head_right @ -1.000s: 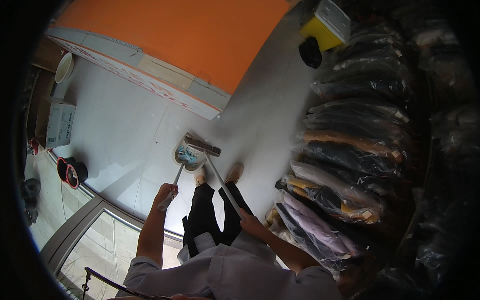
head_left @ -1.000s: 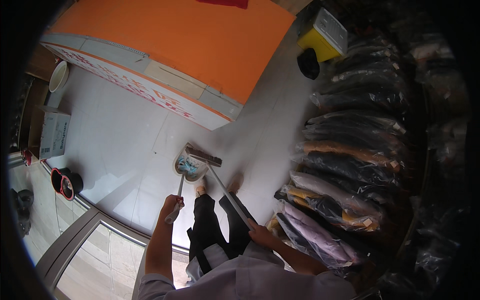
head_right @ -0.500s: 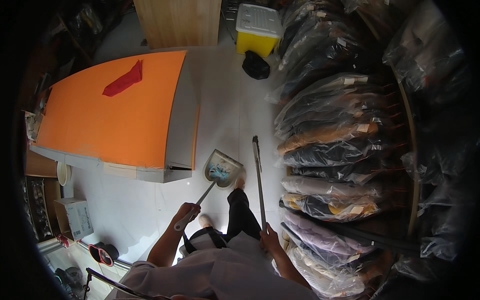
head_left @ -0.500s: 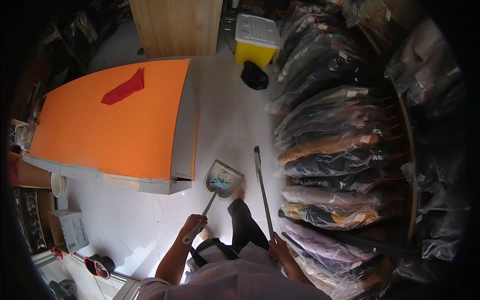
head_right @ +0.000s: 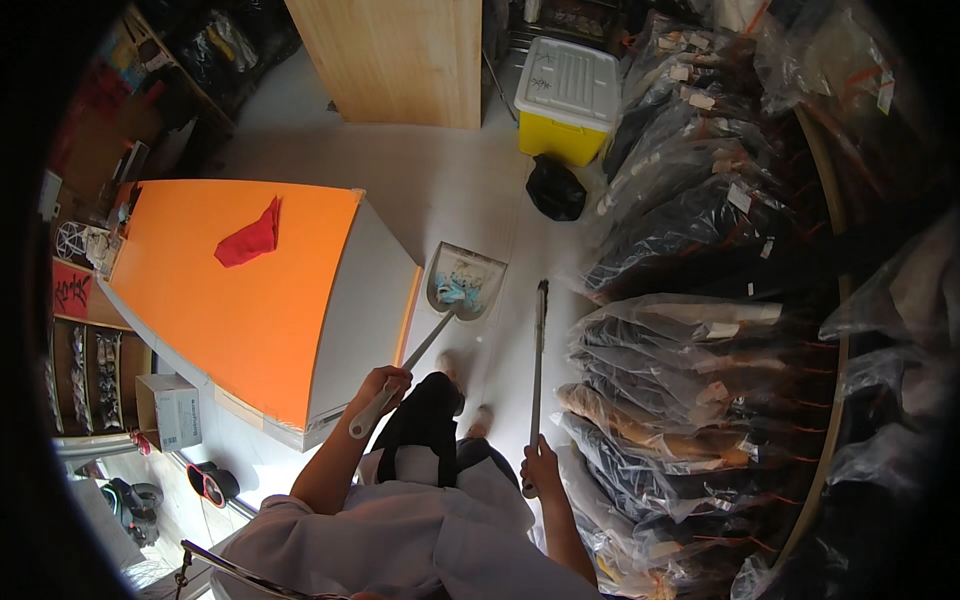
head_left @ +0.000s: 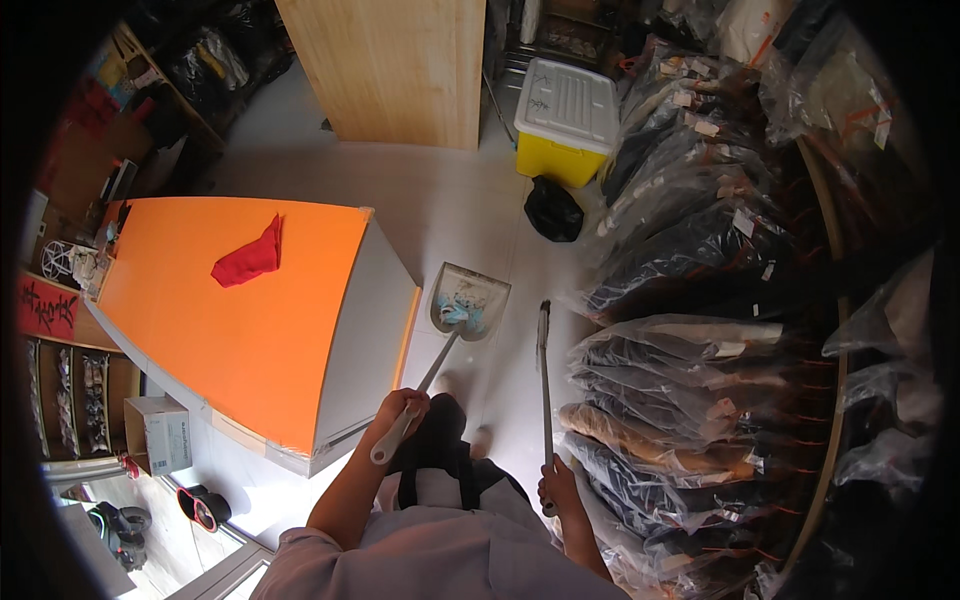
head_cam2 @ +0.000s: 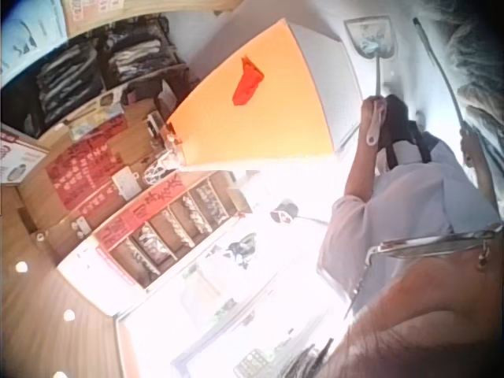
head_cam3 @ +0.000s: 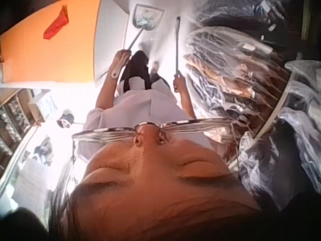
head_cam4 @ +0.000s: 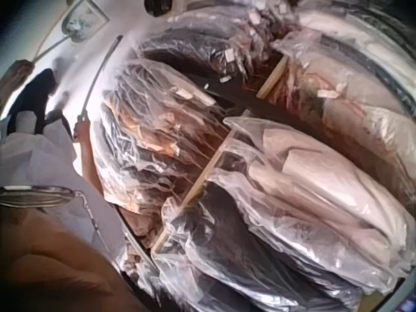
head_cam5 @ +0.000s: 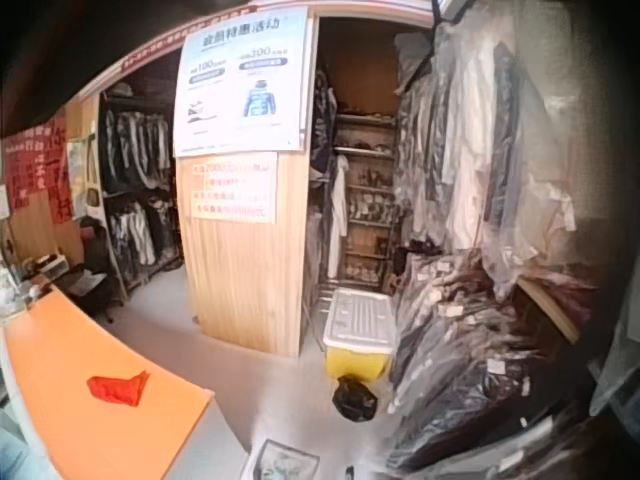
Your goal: The person sweeps the tiled floor of a cluttered shop using a broom and dustpan, gathering small debris into the dustpan. They move around the room, sweeping near shelves, a counter, and the entrance, then empty the dustpan contents into a black trash bag.
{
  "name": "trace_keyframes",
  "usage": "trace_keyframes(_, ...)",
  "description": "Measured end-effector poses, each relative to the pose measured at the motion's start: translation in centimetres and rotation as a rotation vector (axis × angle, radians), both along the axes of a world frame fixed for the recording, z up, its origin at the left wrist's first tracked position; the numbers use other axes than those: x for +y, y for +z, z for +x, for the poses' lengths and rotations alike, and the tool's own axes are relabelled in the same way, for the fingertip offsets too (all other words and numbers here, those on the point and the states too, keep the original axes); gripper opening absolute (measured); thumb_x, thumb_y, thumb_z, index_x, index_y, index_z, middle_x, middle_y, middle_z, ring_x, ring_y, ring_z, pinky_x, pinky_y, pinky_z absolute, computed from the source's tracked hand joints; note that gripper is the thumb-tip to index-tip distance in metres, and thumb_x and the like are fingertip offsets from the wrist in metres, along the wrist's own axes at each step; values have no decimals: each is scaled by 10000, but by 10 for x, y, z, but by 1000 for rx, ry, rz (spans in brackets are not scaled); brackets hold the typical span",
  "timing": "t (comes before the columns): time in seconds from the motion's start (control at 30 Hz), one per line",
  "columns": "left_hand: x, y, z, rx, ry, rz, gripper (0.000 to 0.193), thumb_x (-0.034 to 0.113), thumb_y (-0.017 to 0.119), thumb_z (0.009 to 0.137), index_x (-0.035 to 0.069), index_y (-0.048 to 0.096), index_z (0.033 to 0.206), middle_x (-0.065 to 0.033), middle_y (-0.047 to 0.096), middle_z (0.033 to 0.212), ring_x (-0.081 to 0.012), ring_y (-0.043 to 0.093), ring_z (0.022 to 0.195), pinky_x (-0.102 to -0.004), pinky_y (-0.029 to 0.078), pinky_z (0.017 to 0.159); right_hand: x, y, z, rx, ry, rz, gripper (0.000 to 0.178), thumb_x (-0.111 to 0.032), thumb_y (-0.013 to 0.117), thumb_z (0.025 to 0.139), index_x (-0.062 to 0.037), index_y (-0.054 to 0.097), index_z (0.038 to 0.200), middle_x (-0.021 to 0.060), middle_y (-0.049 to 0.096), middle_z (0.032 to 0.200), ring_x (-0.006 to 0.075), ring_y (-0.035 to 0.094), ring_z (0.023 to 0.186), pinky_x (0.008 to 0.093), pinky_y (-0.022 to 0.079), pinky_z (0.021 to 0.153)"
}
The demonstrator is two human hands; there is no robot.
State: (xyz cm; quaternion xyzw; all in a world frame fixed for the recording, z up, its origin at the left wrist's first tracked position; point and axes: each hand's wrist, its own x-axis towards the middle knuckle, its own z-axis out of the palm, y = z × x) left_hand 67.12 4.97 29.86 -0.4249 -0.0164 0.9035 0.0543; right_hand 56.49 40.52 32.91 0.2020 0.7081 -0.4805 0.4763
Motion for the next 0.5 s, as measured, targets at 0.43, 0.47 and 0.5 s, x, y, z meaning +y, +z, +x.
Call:
trace_keyframes(0.43, -177, -20, -242, -121, 244, -122, 156, 101, 477, 875, -21, 521, 787, -45, 489, 590, -122, 468, 463, -250, 371, 414, -253, 0, -291, 54, 304, -3, 466, -170, 510, 924, -143, 395, 1375, 13, 445, 571, 113, 432, 429, 293, 376, 380)
trace_keyframes(0.47, -191, -23, -250, -95, 272, -51, 155, 104, 477, 877, -17, 521, 790, -42, 490, 594, -119, 469, 465, -245, 369, 414, -269, -5, -312, 50, 347, -30, 477, -156, 510, 928, -145, 385, 1389, 10, 438, 570, 109, 421, 427, 289, 372, 382)
trace_keyframes(0.5, -205, -18, -257, -74, 307, 22, 154, 107, 477, 878, -13, 521, 792, -39, 491, 598, -116, 470, 466, -240, 366, 414, -289, -3, -337, 39, 397, -54, 489, -141, 510, 932, -147, 374, 1402, 7, 431, 568, 105, 411, 425, 284, 367, 383)
